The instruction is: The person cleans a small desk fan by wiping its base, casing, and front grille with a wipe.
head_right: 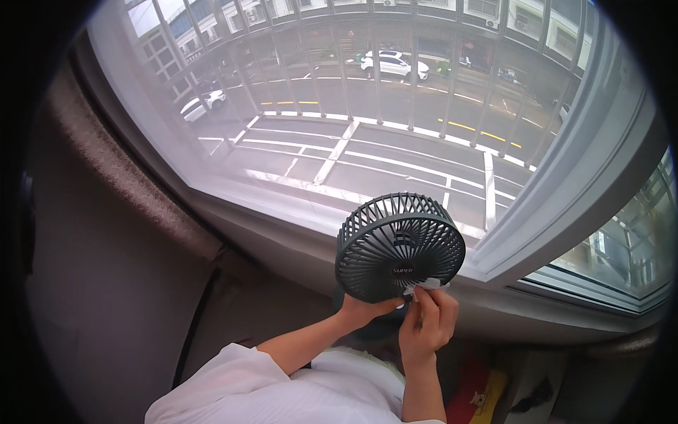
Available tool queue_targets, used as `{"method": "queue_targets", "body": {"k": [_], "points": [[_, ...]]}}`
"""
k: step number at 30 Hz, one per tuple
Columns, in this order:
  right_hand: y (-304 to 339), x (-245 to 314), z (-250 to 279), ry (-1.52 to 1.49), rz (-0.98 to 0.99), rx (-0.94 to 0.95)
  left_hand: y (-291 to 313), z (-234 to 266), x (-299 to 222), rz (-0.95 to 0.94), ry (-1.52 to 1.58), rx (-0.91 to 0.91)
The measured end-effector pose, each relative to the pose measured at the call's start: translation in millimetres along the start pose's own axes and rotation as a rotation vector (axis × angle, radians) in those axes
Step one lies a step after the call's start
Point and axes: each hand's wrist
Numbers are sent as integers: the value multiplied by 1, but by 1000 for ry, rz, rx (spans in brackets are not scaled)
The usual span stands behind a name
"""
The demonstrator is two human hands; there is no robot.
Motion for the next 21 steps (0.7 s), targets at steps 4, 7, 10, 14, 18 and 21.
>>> {"method": "queue_targets", "body": {"k": [4,7,10,14,18,21], "points": [[8,-15,11,-6,-99,43,1,-3,-1,-3,74,-45],[-4,-5,15,-17,-52,39,-2,-13,-6,-55,57,-14],[-16,1,13,-52,18,-12,-4,-25,-6,-112,100,-15],[-9,-8,14,-94,-31,28,-8,-20,-4,-180,-84,-55],[1,-29,21,-32,-120,61,-7,-15,7,-31,-12,-171],[5,-39,33,-78,-264,113,-9,-18,9,-94,-101,-166]]}}
Point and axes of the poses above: each hand's wrist, its own y-axis away from the middle knuckle, its own z-axis out of the back of the hand, x = y × z, and after that the axes turned 3 degrees about x, right-handed
